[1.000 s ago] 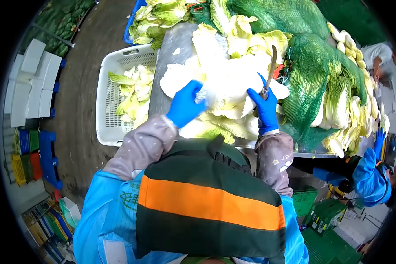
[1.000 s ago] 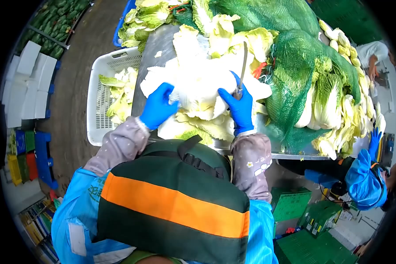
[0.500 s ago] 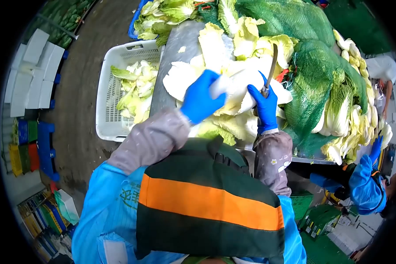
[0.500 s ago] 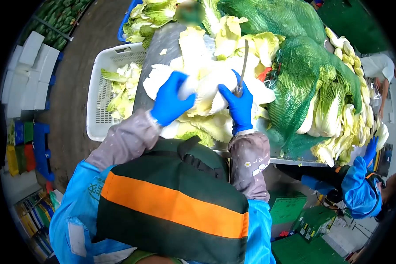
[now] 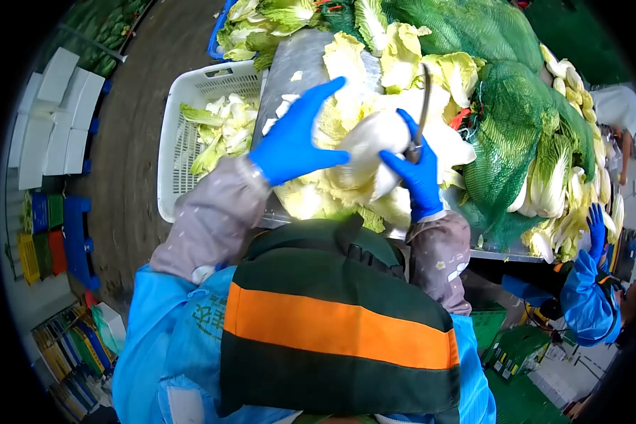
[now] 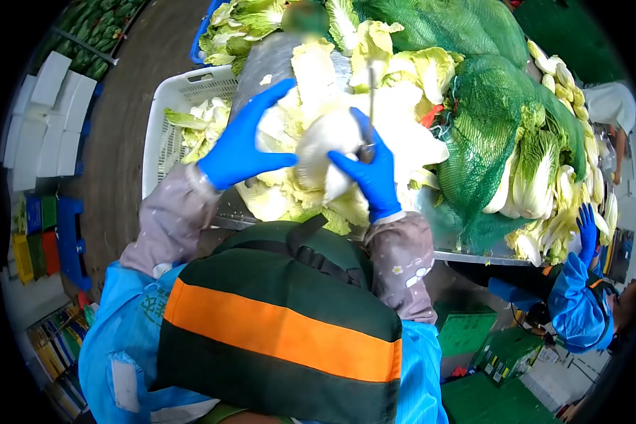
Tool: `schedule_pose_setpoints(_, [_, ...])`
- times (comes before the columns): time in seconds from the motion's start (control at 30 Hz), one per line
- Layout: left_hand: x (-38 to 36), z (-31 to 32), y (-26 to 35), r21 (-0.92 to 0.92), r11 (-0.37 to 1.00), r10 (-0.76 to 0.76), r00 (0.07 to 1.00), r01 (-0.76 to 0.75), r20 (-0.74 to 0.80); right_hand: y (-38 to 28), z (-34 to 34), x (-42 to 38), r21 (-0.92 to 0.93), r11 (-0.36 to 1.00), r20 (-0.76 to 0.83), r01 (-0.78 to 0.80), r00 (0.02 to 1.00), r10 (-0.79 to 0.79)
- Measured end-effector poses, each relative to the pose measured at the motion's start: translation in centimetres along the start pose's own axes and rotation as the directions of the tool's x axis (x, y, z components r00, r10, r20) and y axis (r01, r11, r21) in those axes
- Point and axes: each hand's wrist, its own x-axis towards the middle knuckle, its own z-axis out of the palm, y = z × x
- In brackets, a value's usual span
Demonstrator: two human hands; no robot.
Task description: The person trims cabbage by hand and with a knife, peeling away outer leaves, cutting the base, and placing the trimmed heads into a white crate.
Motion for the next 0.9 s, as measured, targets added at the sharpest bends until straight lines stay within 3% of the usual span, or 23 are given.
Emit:
schedule_pose_setpoints(0.03, [1.2, 0.7, 0.3, -0.072, 0.997, 0.041, 0.998, -0.037, 0.056, -0.1, 1.2, -0.3, 0.0, 0.997, 0.015, 0.078, 0.997, -0.078])
schedule_pose_setpoints(0.07, [1.6, 1.6, -0.1, -0.065, 0.998, -0.012, 0.98, 0.026, 0.199, 0.9, 1.5, -0.4, -0.057, 0.994, 0.019, 0.097, 0.995, -0.096])
schedule_pose_setpoints(0.17, [1.3, 0.3, 0.7, -0.012, 0.986, -0.158, 0.965, 0.164, 0.209, 3.4, 0.6, -1.0, -0.305, 0.952, 0.028, 0.025, 0.999, -0.018])
schedule_pose_setpoints(0.23, [0.7, 0.0, -1.4, -0.163, 0.984, -0.074, 0.997, 0.076, 0.016, 5.4, -0.4, -1.8, -0.421, 0.907, -0.048, -0.003, 0.999, -0.019])
schedule_pose_setpoints(0.3, [-0.2, -1.3, -2.1, -0.282, 0.952, -0.148, 0.984, 0.116, -0.096, 6.3, -2.3, -2.2, -0.423, 0.906, -0.172, -0.003, 0.982, -0.077])
schedule_pose_setpoints(0.33, [-0.6, -2.3, -1.6, -0.29, 0.95, -0.164, 0.975, 0.115, -0.151, 7.1, -3.5, -2.0, -0.053, 0.998, -0.312, -0.029, 0.95, 0.011])
schedule_pose_setpoints(0.37, [-1.1, -3.0, -1.2, -0.413, 0.901, -0.216, 0.964, 0.134, -0.158, 4.6, -3.7, -2.2, 0.189, 0.98, -0.479, -0.068, 0.864, 0.153])
schedule_pose_setpoints(0.4, [-1.6, -3.6, -0.5, -0.631, 0.75, -0.34, 0.934, 0.199, -0.11, 3.6, -4.6, -2.9, 0.335, 0.94, -0.54, 0.068, 0.831, 0.133])
schedule_pose_setpoints(0.43, [-2.1, -4.1, 0.3, -0.806, 0.54, -0.444, 0.895, 0.242, -0.029, 3.5, -5.6, -3.3, 0.477, 0.867, -0.465, 0.144, 0.878, 0.11])
schedule_pose_setpoints(0.5, [-2.9, -3.6, -0.3, -0.94, 0.303, -0.454, 0.891, 0.154, 0.0, 2.4, -6.5, -4.1, 0.718, 0.676, -0.273, 0.166, 0.96, 0.054])
schedule_pose_setpoints(0.57, [-3.1, -2.6, 0.5, -0.993, 0.092, -0.435, 0.9, 0.073, 0.025, 0.2, -3.4, -4.6, 0.641, 0.768, -0.249, 0.025, 0.952, 0.176])
schedule_pose_setpoints(0.6, [-3.0, -1.9, 1.2, -0.998, 0.035, -0.422, 0.906, 0.057, 0.037, -0.3, -1.7, -4.9, 0.606, 0.795, -0.159, -0.019, 0.977, 0.145])
schedule_pose_setpoints(0.7, [-2.8, 1.0, 3.5, -0.99, -0.123, -0.4, 0.91, 0.062, 0.107, -0.8, 2.6, -4.4, 0.676, 0.733, -0.042, -0.082, 0.988, 0.149])
schedule_pose_setpoints(0.73, [-3.2, 2.3, 4.2, -0.995, 0.001, -0.441, 0.893, 0.103, 0.092, 0.6, 2.2, -4.0, 0.62, 0.767, 0.008, -0.166, 0.979, 0.205])
schedule_pose_setpoints(0.77, [-3.5, 3.3, 4.8, -0.98, 0.127, -0.477, 0.876, 0.151, 0.073, 1.6, 2.3, -3.4, 0.583, 0.797, -0.052, -0.156, 0.972, 0.228])
schedule_pose_setpoints(0.8, [-3.6, 3.7, 4.7, -0.836, 0.524, -0.369, 0.928, 0.163, -0.05, 1.4, 2.1, -2.9, 0.655, 0.74, -0.041, -0.149, 0.972, 0.232])
schedule_pose_setpoints(0.83, [-3.4, 3.0, 4.5, -0.589, 0.786, -0.26, 0.965, 0.188, -0.038, 1.3, 1.7, -2.8, 0.721, 0.678, -0.028, -0.142, 0.972, 0.233])
schedule_pose_setpoints(0.9, [-3.1, 1.9, 6.3, -0.794, 0.443, -0.411, 0.881, 0.417, 0.234, 0.2, 2.1, -3.5, 0.726, 0.682, -0.072, -0.084, 0.978, 0.197])
